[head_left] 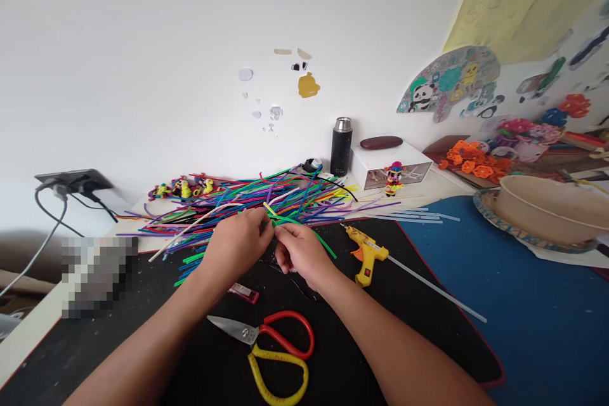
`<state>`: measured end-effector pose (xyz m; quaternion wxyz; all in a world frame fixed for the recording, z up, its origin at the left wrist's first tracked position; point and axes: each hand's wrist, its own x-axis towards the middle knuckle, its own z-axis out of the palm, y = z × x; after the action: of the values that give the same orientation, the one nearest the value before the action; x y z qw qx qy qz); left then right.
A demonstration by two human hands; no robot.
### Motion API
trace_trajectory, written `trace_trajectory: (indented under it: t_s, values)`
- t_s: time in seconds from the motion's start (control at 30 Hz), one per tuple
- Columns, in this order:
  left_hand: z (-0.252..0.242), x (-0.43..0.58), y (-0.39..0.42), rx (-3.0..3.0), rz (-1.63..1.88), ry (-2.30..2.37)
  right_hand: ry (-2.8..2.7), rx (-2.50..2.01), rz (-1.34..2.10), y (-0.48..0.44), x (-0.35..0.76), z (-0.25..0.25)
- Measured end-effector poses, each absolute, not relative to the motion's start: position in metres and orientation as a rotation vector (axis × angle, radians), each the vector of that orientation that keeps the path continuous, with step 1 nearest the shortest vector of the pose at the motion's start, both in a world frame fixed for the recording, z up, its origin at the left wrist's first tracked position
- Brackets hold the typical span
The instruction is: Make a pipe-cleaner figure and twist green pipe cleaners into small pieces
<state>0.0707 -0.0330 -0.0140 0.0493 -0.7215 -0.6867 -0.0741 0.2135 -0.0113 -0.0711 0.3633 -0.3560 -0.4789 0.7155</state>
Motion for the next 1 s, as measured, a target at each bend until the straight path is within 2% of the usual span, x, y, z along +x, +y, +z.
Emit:
trace_trajectory:
  t_s: [0.2,0.5,0.6,0.77,1.0]
  values:
    - [-0.011,0.069,-0.031,-2.220,-0.258,-2.134,-1.235,-0.921,1.845,-0.011,0.213,-0.072]
    - [0.003,0.053,-0.032,-2.473,-0.535,-2.162,-1.210,-0.841,1.908,-0.012,0.216,-0.067]
    - [0.008,0.037,-0.027,-2.688,-0.749,-2.205,-1.202,-0.821,1.931,-0.012,0.218,-0.066]
    - [0.008,0.012,-0.016,-2.975,-1.314,-2.310,-1.099,-0.722,2.035,-0.012,0.222,-0.064]
    - [0.001,0.015,-0.015,-3.220,-1.822,-2.372,-1.020,-0.578,2.161,-0.012,0.224,-0.061]
